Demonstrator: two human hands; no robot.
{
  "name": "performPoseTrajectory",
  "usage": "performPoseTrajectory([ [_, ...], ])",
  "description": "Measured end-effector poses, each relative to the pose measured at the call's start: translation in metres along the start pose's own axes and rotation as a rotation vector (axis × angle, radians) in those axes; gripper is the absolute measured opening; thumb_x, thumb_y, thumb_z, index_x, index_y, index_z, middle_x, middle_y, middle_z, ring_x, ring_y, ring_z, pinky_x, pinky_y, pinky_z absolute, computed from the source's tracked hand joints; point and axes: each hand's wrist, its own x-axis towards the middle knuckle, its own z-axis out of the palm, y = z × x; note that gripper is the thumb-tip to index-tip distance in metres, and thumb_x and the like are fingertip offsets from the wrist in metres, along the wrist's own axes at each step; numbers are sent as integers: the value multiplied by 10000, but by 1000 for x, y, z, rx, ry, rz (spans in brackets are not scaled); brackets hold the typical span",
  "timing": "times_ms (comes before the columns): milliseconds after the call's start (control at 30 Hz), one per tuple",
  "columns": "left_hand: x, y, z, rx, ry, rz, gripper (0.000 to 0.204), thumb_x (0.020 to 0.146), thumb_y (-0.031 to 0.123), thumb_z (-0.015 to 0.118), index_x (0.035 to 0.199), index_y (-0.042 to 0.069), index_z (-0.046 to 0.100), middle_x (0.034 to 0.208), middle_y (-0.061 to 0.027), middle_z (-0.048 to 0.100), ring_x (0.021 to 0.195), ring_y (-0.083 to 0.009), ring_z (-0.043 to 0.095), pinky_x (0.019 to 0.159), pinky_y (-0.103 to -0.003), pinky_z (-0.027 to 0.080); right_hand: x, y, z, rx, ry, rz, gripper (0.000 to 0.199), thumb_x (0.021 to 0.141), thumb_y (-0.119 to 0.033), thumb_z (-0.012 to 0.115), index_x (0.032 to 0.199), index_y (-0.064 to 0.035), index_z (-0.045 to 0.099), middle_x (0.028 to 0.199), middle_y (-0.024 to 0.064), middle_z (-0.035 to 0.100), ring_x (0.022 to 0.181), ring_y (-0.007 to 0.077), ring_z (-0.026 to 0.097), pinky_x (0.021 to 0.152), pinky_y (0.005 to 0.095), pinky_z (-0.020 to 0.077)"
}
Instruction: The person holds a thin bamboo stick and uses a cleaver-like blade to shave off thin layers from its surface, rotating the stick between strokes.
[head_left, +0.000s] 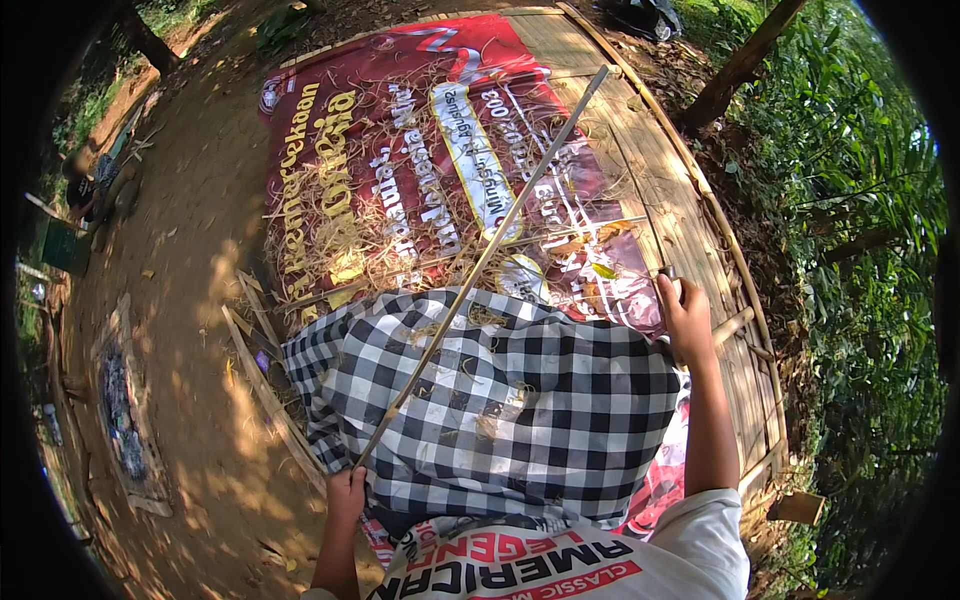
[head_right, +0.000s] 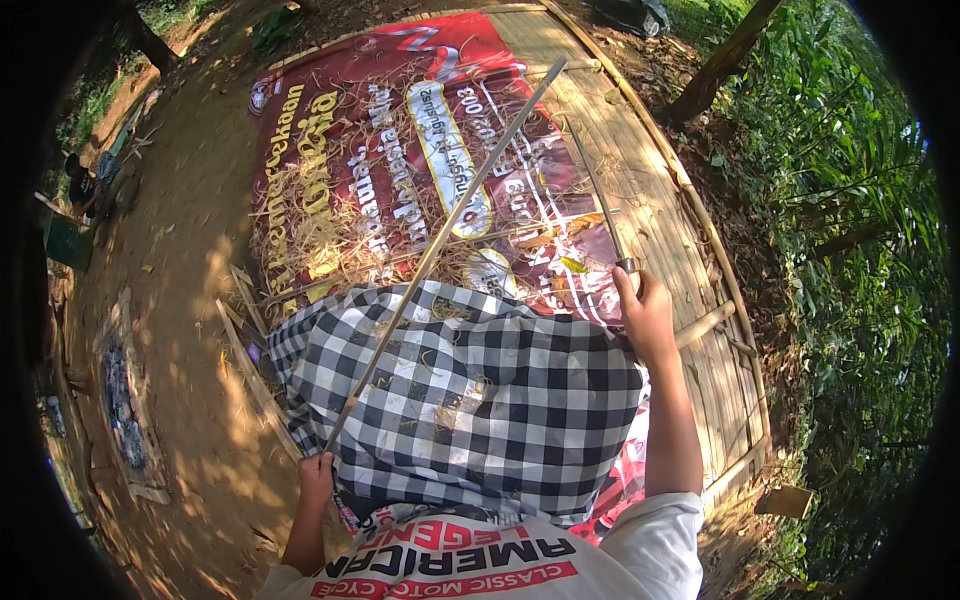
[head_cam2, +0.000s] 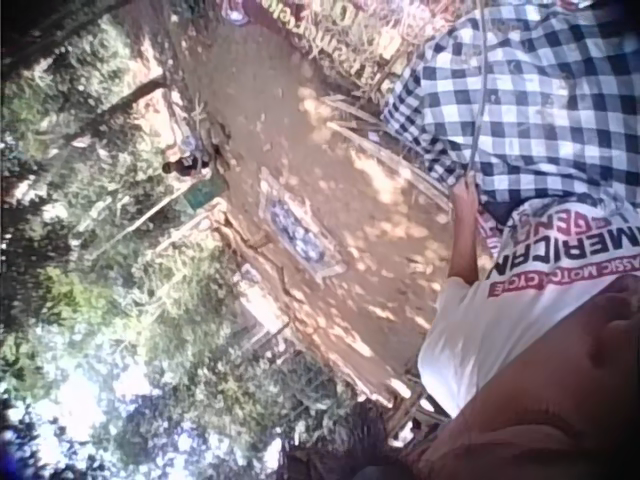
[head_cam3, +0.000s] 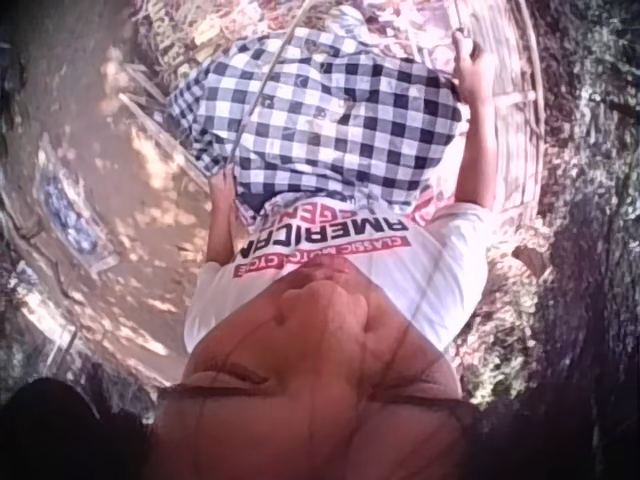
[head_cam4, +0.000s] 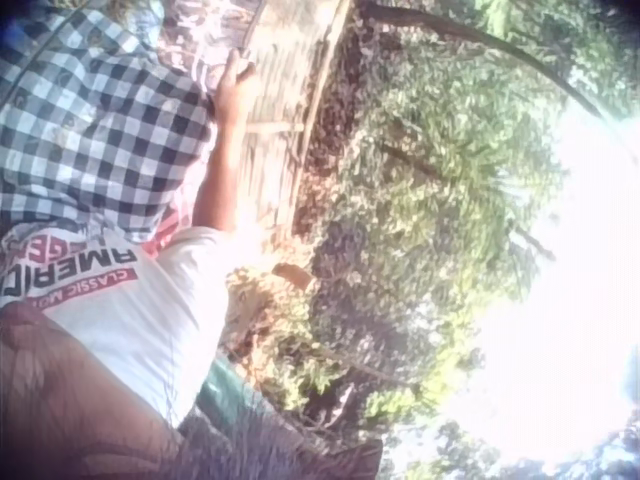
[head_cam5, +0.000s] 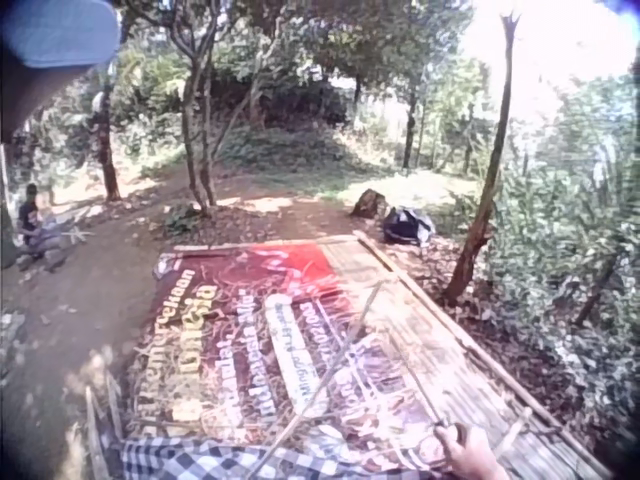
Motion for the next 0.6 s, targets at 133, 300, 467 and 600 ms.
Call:
performPoseTrajectory([
  [133, -14, -27, -6, -22, -49, -16, 381, 915, 258, 566, 686, -46, 549, 543, -196, 476, 476, -324, 489, 498, -402, 385, -15, -23, -11, 251, -27, 116, 379, 896, -327, 633, 798, 36, 587, 572, 41, 523, 530, 96, 458, 497, 302, 369],
  [300, -32, -34, -18, -30, -86, -62, 428, 920, 279, 566, 642, -44, 522, 510, -149, 449, 457, -231, 466, 485, -380, 379, -31, -57, -3, 343, -93, -19, 338, 840, -295, 687, 805, 31, 606, 587, 49, 557, 526, 98, 490, 500, 291, 394],
  [467, -43, -38, -31, -85, -129, -131, 472, 925, 315, 572, 614, -35, 514, 479, -73, 429, 469, -135, 462, 471, -354, 381, -53, -86, 36, 483, -352, 114, 326, 819, -277, 707, 873, 23, 590, 619, 56, 573, 528, 109, 524, 505, 285, 429],
  [600, -46, -34, -47, -46, -182, -170, 462, 913, 314, 593, 615, -34, 528, 475, -75, 440, 463, -136, 453, 471, -356, 385, -76, -97, 83, 667, -448, 119, 355, 816, -280, 732, 890, 35, 586, 628, 44, 567, 533, 103, 526, 487, 276, 422],
])
